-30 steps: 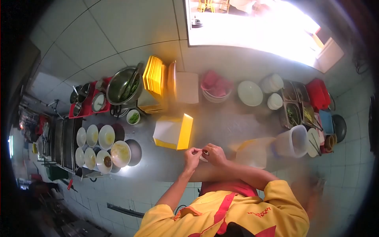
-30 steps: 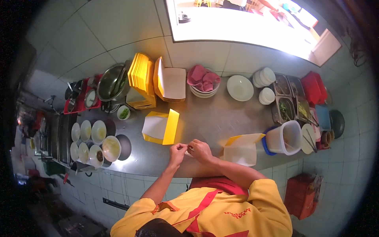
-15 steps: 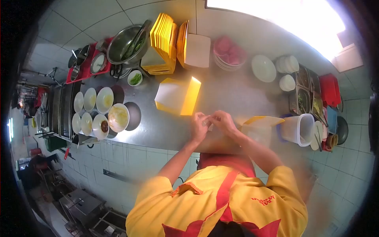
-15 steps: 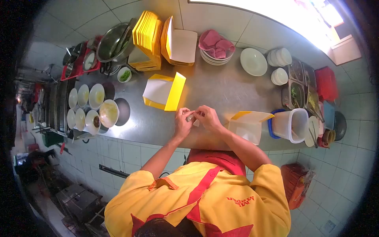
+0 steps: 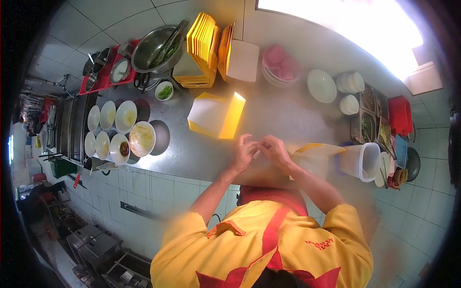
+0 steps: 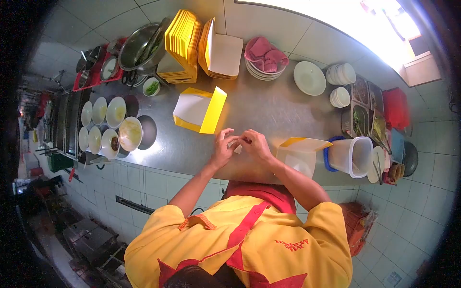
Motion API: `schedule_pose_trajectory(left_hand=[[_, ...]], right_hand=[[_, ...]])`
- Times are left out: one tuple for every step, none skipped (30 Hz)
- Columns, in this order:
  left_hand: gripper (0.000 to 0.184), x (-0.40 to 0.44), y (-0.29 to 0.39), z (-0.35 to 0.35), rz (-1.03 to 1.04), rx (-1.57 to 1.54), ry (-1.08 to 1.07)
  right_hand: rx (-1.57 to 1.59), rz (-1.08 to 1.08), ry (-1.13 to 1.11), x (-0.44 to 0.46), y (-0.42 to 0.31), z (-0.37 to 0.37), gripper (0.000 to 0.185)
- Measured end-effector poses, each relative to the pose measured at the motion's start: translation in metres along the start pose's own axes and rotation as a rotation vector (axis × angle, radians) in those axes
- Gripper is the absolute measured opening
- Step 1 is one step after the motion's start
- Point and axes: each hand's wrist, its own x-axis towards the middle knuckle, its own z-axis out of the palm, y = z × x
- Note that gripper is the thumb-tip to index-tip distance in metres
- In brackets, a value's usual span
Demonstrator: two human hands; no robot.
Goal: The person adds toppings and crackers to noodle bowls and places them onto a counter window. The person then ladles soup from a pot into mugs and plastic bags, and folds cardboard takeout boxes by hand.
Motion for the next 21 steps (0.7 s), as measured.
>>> schedule_pose_trajectory(left_hand=[[0.02, 0.001, 0.002, -0.002, -0.006, 0.037, -0.033], [0.02, 0.001, 0.001, -0.002, -0.007, 0.035, -0.03], [0.02, -0.001, 0.0, -0.001, -0.025, 0.011, -0.04], [0.02, -0.001, -0.001, -0.001, -0.042, -0.012, -0.051], [0.02, -0.002, 0.003, -0.004, -0.042, -0.013, -0.052], [0.02, -0.002, 0.007, -0.008, -0.02, 0.093, -0.044], [0.021, -0.002, 0.011, -0.011, 0.002, 0.2, -0.035], [0.021, -0.001, 0.012, -0.012, 0.001, 0.2, -0.032], [0.021, 0.0, 0.012, -0.012, 0.01, 0.2, -0.036], [0.021, -0.001, 0.013, -0.013, 0.017, 0.2, -0.041], [0.021, -0.002, 0.013, -0.012, 0.014, 0.199, -0.04], [0.021, -0.001, 0.014, -0.011, 0.021, 0.12, -0.021], [0.02, 0.0, 0.014, -0.011, 0.03, 0.042, -0.004], [0.02, 0.0, 0.012, -0.009, 0.03, 0.041, -0.007], [0.018, 0.0, 0.009, -0.008, 0.02, 0.016, -0.017], [0.017, 0.001, 0.007, -0.008, 0.011, -0.009, -0.025], [0.017, 0.002, 0.008, -0.008, 0.012, -0.008, -0.024], [0.016, 0.002, 0.009, -0.008, 0.024, 0.015, -0.006], [0.014, 0.002, 0.01, -0.008, 0.036, 0.038, 0.011], [0.014, 0.001, 0.011, -0.008, 0.035, 0.038, 0.012], [0.014, 0.001, 0.013, -0.008, 0.037, 0.01, -0.003]], right_hand=[[-0.002, -0.001, 0.0, 0.0, 0.001, -0.001, 0.008], [-0.022, -0.001, -0.013, 0.0, -0.001, -0.003, 0.007], [-0.04, 0.001, -0.027, -0.001, -0.003, -0.004, 0.007], [-0.042, 0.002, -0.027, -0.001, -0.005, -0.006, 0.007], [-0.037, 0.0, -0.024, -0.002, -0.01, -0.008, 0.007], [-0.031, -0.002, -0.021, -0.002, -0.014, -0.01, 0.007], [-0.032, -0.002, -0.022, -0.003, -0.018, -0.012, 0.007], [-0.027, -0.018, -0.005, -0.004, -0.022, -0.014, 0.007], [-0.022, -0.035, 0.013, -0.005, -0.023, -0.014, 0.008], [-0.022, -0.033, 0.01, -0.005, -0.02, -0.013, 0.008], [-0.044, -0.035, -0.018, -0.005, -0.017, -0.013, 0.008], [-0.067, -0.039, -0.044, -0.003, -0.015, -0.014, 0.009], [-0.068, -0.041, -0.042, -0.002, -0.012, -0.014, 0.009], [-0.074, -0.057, -0.047, -0.002, -0.013, -0.015, 0.01], [-0.08, -0.074, -0.053, -0.002, -0.014, -0.016, 0.011], [-0.08, -0.074, -0.052, -0.002, -0.013, -0.015, 0.011], [-0.097, -0.078, -0.039, -0.002, -0.014, -0.014, 0.013], [-0.115, -0.082, -0.025, -0.003, -0.015, -0.013, 0.016], [-0.116, -0.083, -0.026, -0.004, -0.016, -0.012, 0.016], [-0.256, -0.102, -0.002, -0.006, -0.021, -0.012, 0.02], [-0.397, -0.121, 0.023, -0.007, -0.024, -0.012, 0.024]])
